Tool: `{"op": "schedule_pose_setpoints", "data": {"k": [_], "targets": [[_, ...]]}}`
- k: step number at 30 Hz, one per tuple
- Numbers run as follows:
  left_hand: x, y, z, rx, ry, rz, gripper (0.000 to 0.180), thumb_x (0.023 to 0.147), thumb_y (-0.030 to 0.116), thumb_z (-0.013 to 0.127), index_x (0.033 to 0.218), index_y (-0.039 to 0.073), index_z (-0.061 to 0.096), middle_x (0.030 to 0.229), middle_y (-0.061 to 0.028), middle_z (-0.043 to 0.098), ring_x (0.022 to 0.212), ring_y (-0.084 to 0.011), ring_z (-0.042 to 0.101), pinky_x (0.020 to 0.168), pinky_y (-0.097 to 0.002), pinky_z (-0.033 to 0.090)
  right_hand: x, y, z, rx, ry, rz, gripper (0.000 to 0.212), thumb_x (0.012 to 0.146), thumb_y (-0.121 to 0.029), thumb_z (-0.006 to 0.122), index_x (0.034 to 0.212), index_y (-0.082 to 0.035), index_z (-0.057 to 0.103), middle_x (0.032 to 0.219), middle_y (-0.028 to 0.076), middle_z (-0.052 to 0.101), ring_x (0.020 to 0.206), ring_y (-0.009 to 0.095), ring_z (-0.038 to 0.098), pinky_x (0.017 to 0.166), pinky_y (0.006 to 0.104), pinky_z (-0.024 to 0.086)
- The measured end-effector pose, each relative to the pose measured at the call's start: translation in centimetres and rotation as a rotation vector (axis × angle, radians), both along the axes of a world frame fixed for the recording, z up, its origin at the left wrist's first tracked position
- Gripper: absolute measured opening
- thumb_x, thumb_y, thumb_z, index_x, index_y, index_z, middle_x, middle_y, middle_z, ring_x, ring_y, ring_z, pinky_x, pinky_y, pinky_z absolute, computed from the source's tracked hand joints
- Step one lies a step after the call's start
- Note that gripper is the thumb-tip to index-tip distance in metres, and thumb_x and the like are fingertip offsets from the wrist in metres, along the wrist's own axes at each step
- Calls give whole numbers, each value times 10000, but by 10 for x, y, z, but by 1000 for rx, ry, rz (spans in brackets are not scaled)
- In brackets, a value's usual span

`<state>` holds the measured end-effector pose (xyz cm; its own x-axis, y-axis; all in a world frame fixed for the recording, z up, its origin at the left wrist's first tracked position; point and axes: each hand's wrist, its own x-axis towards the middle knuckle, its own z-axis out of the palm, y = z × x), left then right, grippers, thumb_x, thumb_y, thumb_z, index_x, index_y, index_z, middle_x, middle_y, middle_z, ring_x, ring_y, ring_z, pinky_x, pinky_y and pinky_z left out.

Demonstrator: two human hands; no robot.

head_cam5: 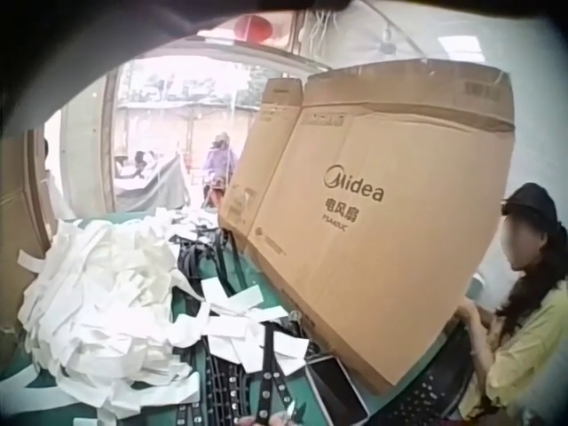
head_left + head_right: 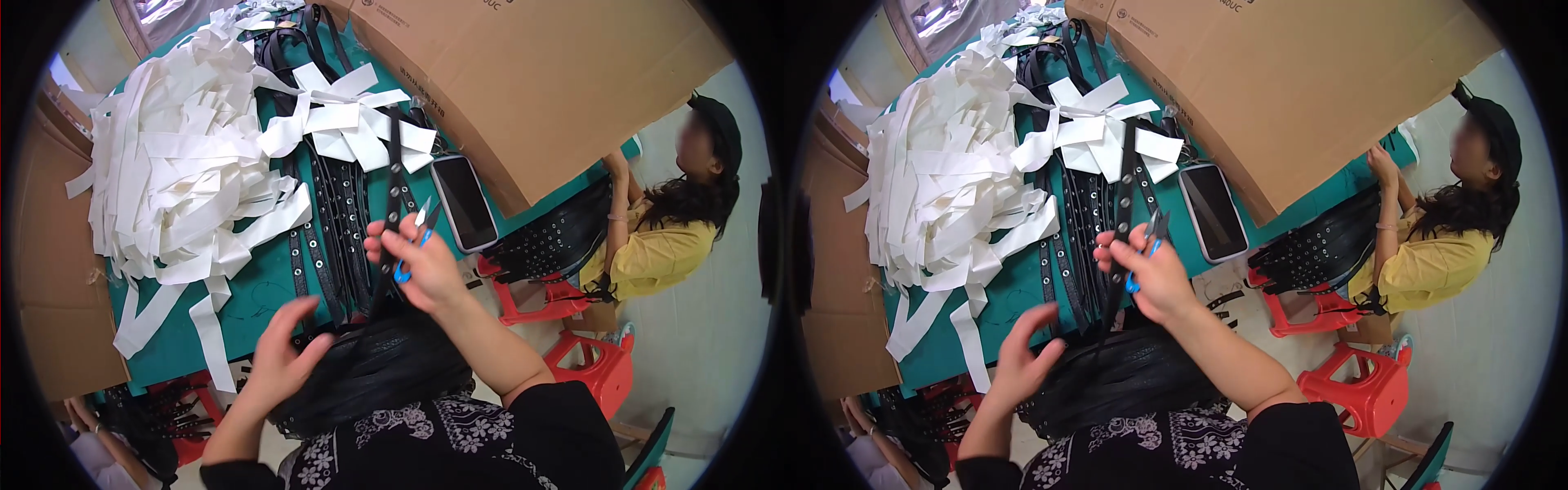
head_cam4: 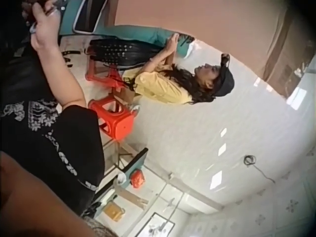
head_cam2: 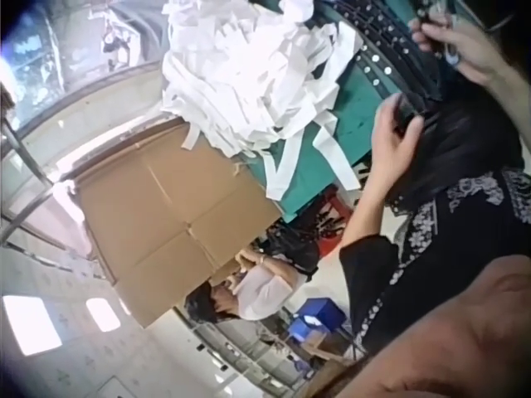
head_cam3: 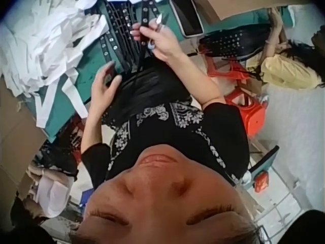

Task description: Assembling or finishing leather belts by using a hand tool to manipulate small components at a factory workbench.

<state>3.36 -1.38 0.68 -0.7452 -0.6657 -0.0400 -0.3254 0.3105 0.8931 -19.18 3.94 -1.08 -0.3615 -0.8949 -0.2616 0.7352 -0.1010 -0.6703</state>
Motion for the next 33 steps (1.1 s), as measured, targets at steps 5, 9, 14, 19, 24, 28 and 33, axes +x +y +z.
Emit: {"op": "schedule_pose_setpoints", "data": {"k": [5, 9, 14, 19, 24, 28, 33], "targets": [[-75, 17, -13, 975, 385, -52, 258, 877, 63, 522, 1108, -21, 443, 932, -110, 593, 743, -149, 603, 678, -250, 494, 21, 27, 8, 51, 142, 17, 249, 840, -2, 551, 743, -129, 360, 1019, 145, 569, 893, 204, 588, 729, 317, 497], [-47, 28, -35, 1129, 217, -248, 169, 897, 49, 474, 1056, -7, 464, 819, -101, 619, 695, -157, 624, 639, -252, 511, -4, 30, 20, 65, 320, -122, 270, 828, -1, 566, 744, -132, 347, 998, 158, 597, 847, 213, 627, 674, 278, 483], [-25, 24, -39, 1159, 224, -386, 177, 895, 70, 487, 1052, -12, 493, 859, -113, 615, 756, -178, 630, 695, -288, 520, -5, 31, 25, 129, 334, -13, 280, 817, 0, 585, 741, -133, 350, 968, 168, 610, 801, 218, 642, 610, 261, 486], [-61, 10, -16, 988, 311, -108, 219, 922, 166, 462, 1028, -22, 497, 793, -115, 613, 638, -153, 612, 590, -245, 500, 20, 32, 14, 129, 511, 109, 285, 802, 40, 577, 734, -95, 335, 924, 204, 607, 808, 187, 617, 641, 271, 505], [-58, 12, -7, 1123, 304, -141, 188, 917, 152, 441, 1006, -7, 488, 662, -133, 605, 472, -184, 579, 466, -252, 481, -19, 31, 16, 114, 739, -178, 223, 868, -62, 541, 776, -95, 340, 876, 155, 621, 700, 129, 589, 603, 250, 500], [-54, 14, -7, 1209, 396, -173, 245, 908, 109, 426, 1122, -10, 412, 807, -177, 610, 484, -209, 599, 391, -259, 483, -59, 52, 6, 189, 909, -295, 168, 902, -107, 492, 801, -85, 360, 746, 67, 554, 604, 79, 501, 488, 208, 405], [-55, 16, -9, 1225, 437, -150, 400, 891, 50, 406, 1273, 6, 294, 932, -189, 567, 548, -236, 626, 371, -262, 499, -45, 88, 3, 307, 1708, 37, 253, 914, -246, 435, 978, -1, 449, 722, 97, 521, 573, 203, 528, 528, 293, 399]]}}
